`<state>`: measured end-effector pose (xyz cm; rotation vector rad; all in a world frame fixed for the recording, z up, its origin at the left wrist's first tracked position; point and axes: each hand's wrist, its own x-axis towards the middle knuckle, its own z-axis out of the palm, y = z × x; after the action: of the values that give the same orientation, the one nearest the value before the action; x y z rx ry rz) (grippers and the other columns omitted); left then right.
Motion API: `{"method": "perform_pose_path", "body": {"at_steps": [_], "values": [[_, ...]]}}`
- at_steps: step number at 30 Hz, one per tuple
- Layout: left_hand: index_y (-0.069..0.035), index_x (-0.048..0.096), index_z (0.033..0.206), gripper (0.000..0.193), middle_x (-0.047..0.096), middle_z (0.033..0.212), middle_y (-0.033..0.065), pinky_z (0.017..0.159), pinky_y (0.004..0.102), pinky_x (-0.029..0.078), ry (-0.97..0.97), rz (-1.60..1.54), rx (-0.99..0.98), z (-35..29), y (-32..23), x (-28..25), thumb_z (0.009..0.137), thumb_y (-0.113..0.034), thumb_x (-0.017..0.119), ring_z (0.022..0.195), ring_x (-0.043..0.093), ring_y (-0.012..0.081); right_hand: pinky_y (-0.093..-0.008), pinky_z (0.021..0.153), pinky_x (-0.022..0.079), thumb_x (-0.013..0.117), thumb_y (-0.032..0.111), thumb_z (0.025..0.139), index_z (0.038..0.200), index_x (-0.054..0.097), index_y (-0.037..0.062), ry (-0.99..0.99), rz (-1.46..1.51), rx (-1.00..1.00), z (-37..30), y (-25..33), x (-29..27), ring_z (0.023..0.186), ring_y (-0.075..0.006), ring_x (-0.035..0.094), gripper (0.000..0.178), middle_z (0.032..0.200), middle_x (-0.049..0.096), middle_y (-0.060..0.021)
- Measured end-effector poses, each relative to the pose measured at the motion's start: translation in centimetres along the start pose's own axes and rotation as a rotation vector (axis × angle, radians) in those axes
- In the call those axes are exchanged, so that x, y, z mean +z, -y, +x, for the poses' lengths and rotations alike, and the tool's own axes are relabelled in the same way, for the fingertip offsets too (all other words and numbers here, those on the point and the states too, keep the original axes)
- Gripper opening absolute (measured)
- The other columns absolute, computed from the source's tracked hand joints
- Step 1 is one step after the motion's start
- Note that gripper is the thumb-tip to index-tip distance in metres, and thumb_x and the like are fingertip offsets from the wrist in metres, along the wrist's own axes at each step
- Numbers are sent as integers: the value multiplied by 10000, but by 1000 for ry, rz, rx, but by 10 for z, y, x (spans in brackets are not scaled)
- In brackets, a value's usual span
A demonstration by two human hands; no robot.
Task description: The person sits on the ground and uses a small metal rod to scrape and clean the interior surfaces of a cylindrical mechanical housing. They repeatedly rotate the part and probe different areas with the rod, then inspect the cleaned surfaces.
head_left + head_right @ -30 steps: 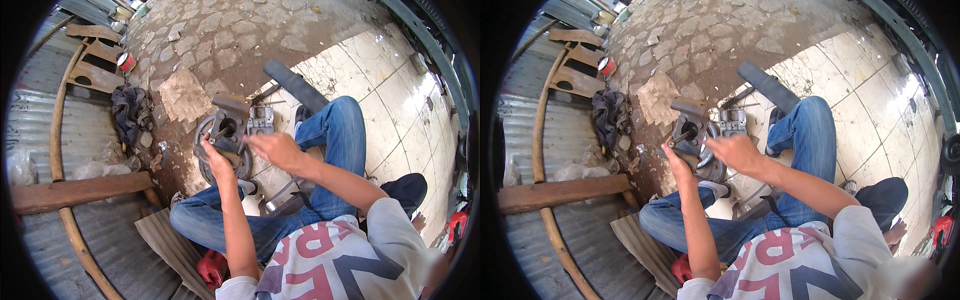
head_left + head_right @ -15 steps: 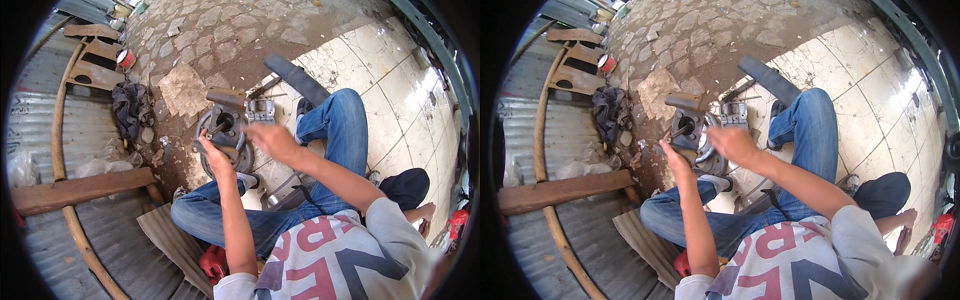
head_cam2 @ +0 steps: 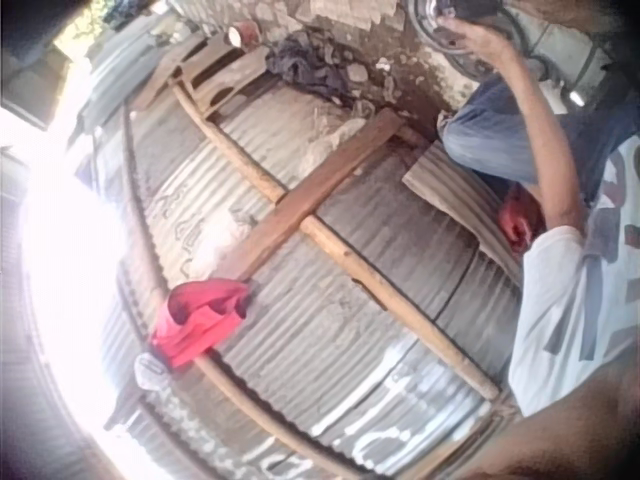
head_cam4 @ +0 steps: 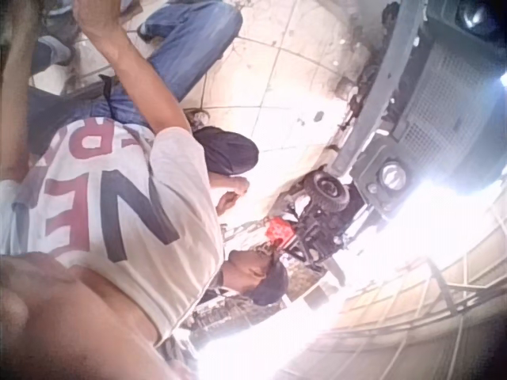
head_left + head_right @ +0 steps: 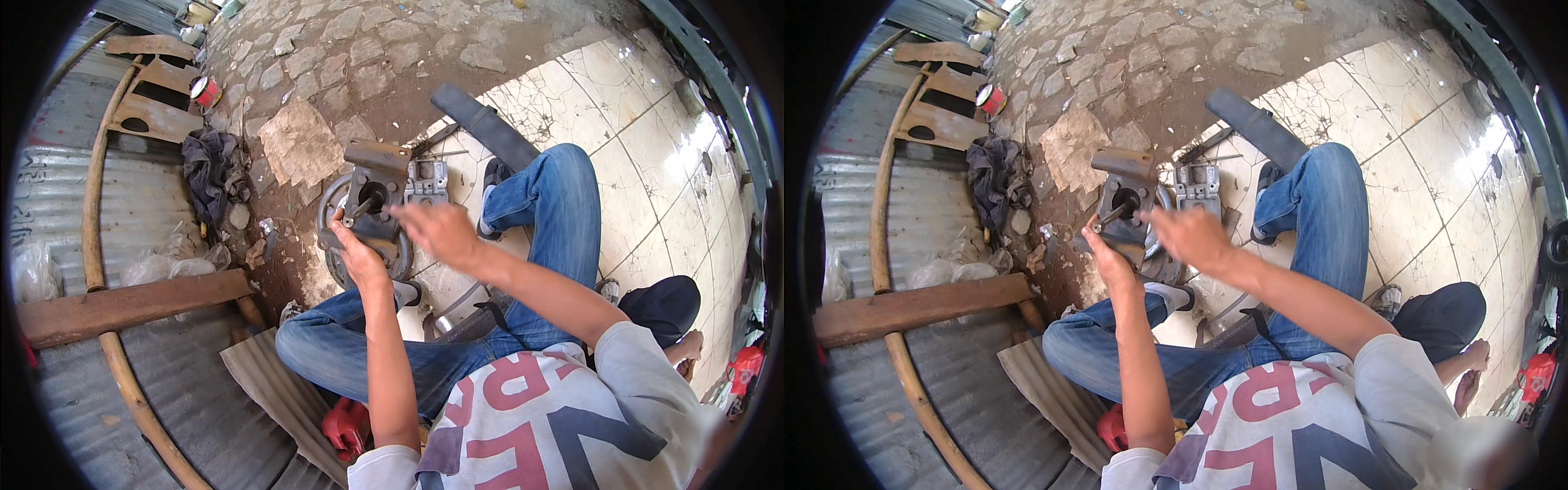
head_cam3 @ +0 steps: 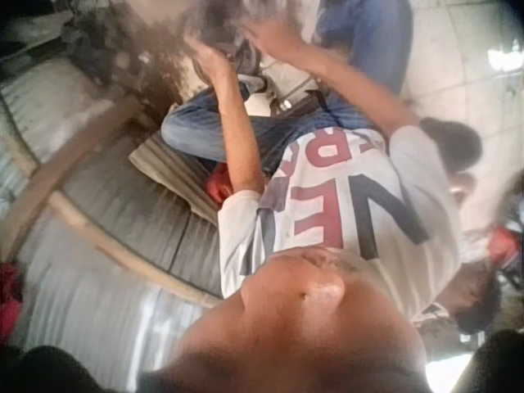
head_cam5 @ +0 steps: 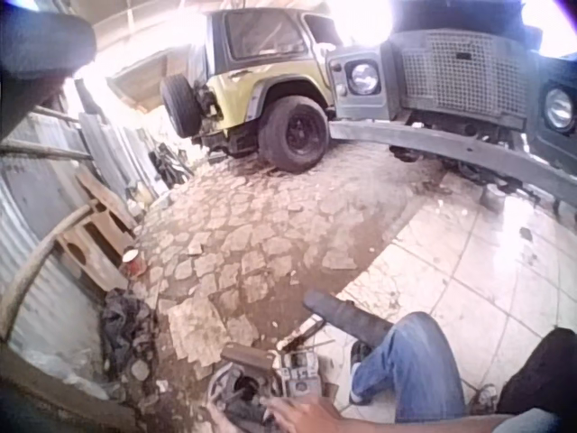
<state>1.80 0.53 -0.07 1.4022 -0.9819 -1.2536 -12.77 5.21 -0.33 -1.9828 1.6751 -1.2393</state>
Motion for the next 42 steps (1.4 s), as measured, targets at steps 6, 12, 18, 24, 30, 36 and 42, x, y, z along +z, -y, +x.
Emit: {"method": "perform_pose_path", "body": {"at_steps": [6, 12, 18, 24, 30, 36, 42], "values": [[-138, 444, 1379, 562, 562, 1260, 105, 997, 375, 444, 19, 65, -21, 5, 0, -6, 1045, -555, 275, 1148, 552, 227, -387, 531, 529, 666, 100, 876, 1114, 654, 132, -76, -48, 18, 10, -7, 2, 597, -255, 674, 241, 854, 716, -91], [-136, 446, 1374, 531, 559, 1277, 110, 1011, 380, 428, 50, 6, -23, 4, 2, -2, 1055, -524, 272, 1163, 553, 236, -393, 499, 523, 649, 145, 889, 1167, 611, 163, -9, -20, 26, -1, -17, 11, 567, -275, 661, 280, 720, 684, -74], [-120, 415, 1393, 542, 532, 1317, 128, 1023, 387, 429, 117, -54, -22, 4, 0, -4, 1055, -520, 275, 1197, 539, 249, -397, 588, 553, 656, 153, 881, 1177, 603, 155, -20, -85, -8, 11, -18, -2, 714, -261, 694, 301, 805, 693, -68], [-117, 419, 1389, 554, 517, 1334, 124, 1037, 375, 416, 179, 32, 18, 10, 3, -7, 1056, -527, 253, 1230, 511, 243, -390, 616, 543, 675, 135, 874, 1155, 621, 134, 1, -6, 8, 10, -14, -8, 734, -278, 681, 286, 846, 695, -94], [-32, 444, 1374, 517, 480, 1357, 152, 1087, 353, 336, 204, 22, 140, 2, 7, 0, 1083, -404, 236, 1259, 454, 230, -404, 625, 553, 656, 118, 884, 1165, 591, 109, 42, 27, 30, 0, -12, -4, 711, -312, 692, 288, 855, 710, -108], [-101, 420, 1400, 519, 499, 1336, 112, 1056, 354, 376, 184, -233, 39, 0, 41, 0, 1065, -471, 278, 1216, 496, 220, -433, 603, 545, 646, 136, 883, 1223, 561, 146, 13, 46, -4, -10, -13, 3, 673, -329, 681, 351, 826, 709, -108], [-136, 390, 1424, 534, 515, 1327, 111, 1011, 376, 436, 235, -447, 1, -5, 43, -7, 1042, -505, 343, 1180, 542, 256, -417, 612, 542, 669, 48, 798, 1076, 607, 142, 79, 196, -101, -27, -8, -6, 692, -305, 667, 300, 905, 678, -79]]}}
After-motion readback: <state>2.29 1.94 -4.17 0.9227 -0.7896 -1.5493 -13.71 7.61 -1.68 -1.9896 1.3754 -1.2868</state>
